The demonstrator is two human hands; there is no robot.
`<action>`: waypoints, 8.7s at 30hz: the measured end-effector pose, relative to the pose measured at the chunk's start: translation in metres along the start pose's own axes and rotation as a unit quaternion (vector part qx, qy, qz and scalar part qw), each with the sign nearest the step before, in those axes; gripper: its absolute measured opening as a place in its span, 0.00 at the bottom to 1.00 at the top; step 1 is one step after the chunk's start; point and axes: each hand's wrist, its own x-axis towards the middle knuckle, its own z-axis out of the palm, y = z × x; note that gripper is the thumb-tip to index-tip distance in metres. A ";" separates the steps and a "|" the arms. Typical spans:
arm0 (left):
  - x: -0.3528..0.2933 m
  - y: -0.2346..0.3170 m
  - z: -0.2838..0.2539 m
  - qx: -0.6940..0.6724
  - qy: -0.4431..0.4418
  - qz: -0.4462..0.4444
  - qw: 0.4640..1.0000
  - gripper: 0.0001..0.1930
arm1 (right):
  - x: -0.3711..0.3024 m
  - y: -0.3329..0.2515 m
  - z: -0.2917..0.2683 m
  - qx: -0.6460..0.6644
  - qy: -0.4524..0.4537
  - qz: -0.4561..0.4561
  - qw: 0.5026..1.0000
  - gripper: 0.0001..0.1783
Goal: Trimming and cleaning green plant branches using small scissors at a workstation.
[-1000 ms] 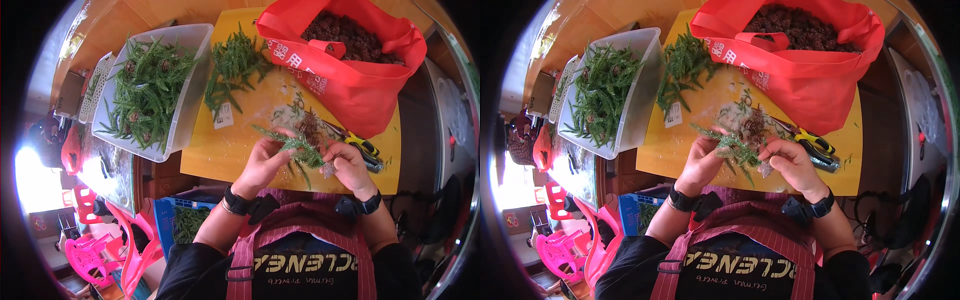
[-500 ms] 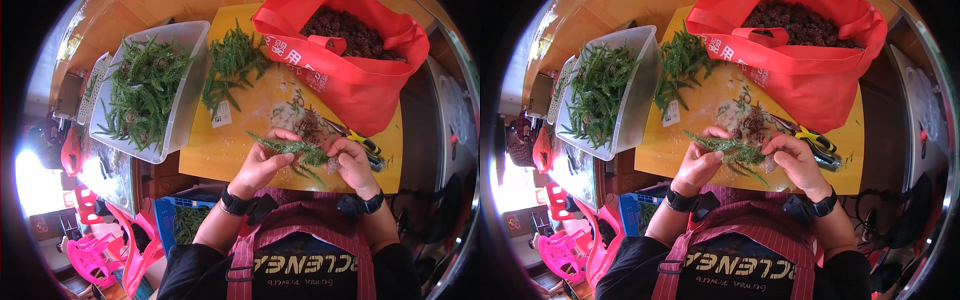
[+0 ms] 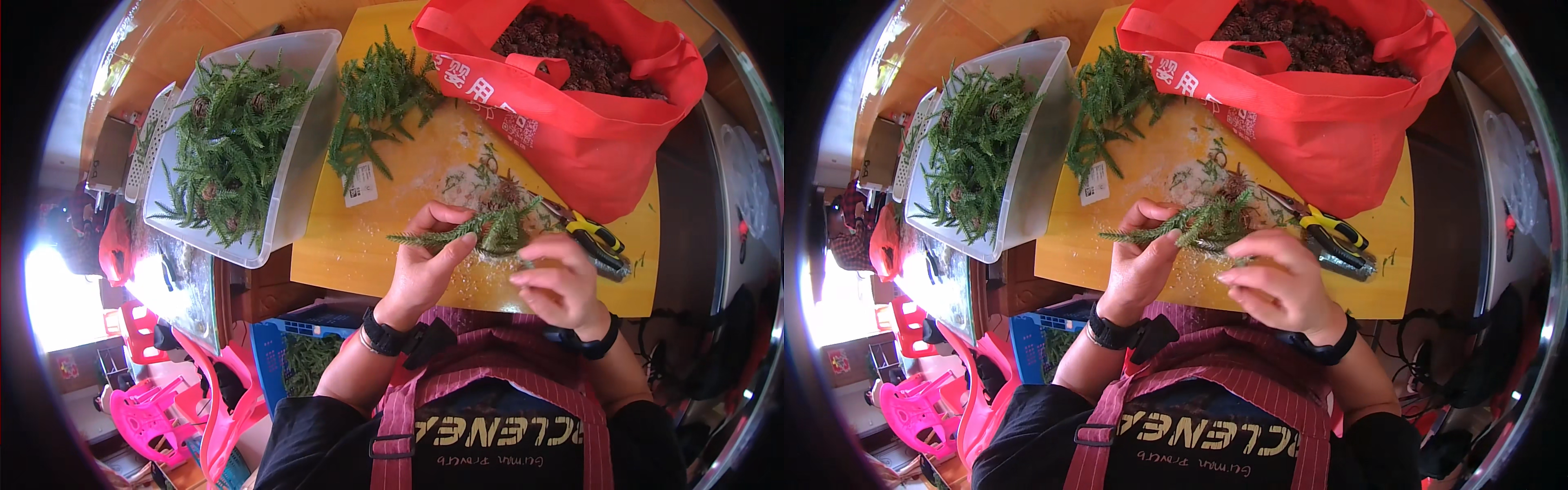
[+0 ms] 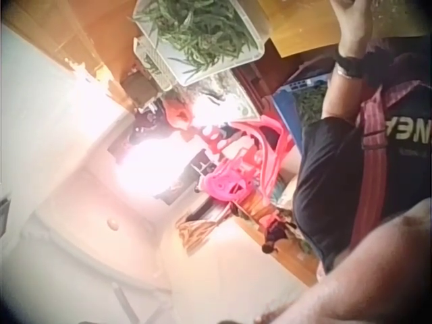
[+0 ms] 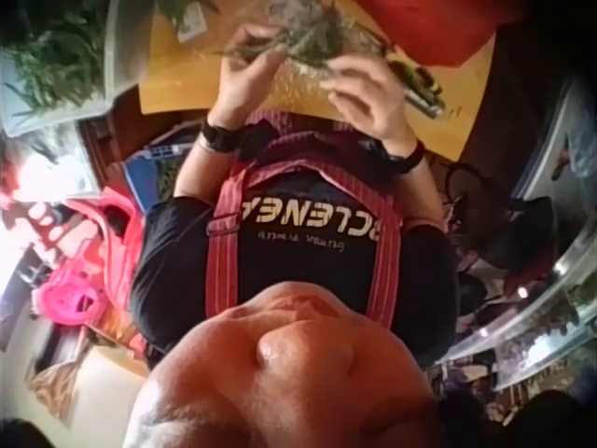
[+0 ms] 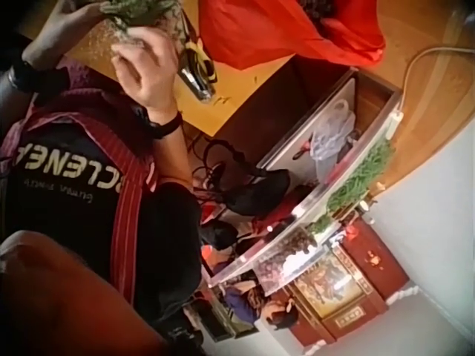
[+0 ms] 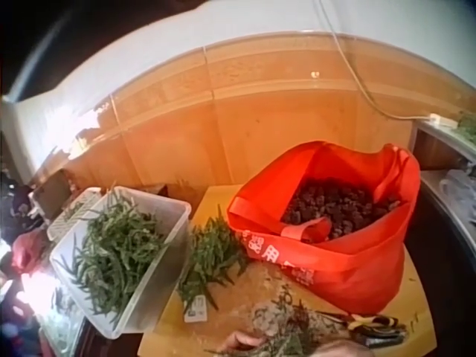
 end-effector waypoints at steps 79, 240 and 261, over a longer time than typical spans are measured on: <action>0.001 0.027 0.025 0.300 -0.043 0.312 0.900 0.10 | 0.029 -0.042 -0.011 0.299 0.083 0.177 0.934 0.13; 0.014 0.047 0.043 -0.357 -0.013 -0.316 0.879 0.12 | 0.061 -0.026 -0.031 0.324 0.022 0.218 0.920 0.08; 0.001 0.048 0.053 0.163 0.023 0.101 0.981 0.10 | 0.053 -0.063 -0.030 0.015 0.021 0.143 0.989 0.11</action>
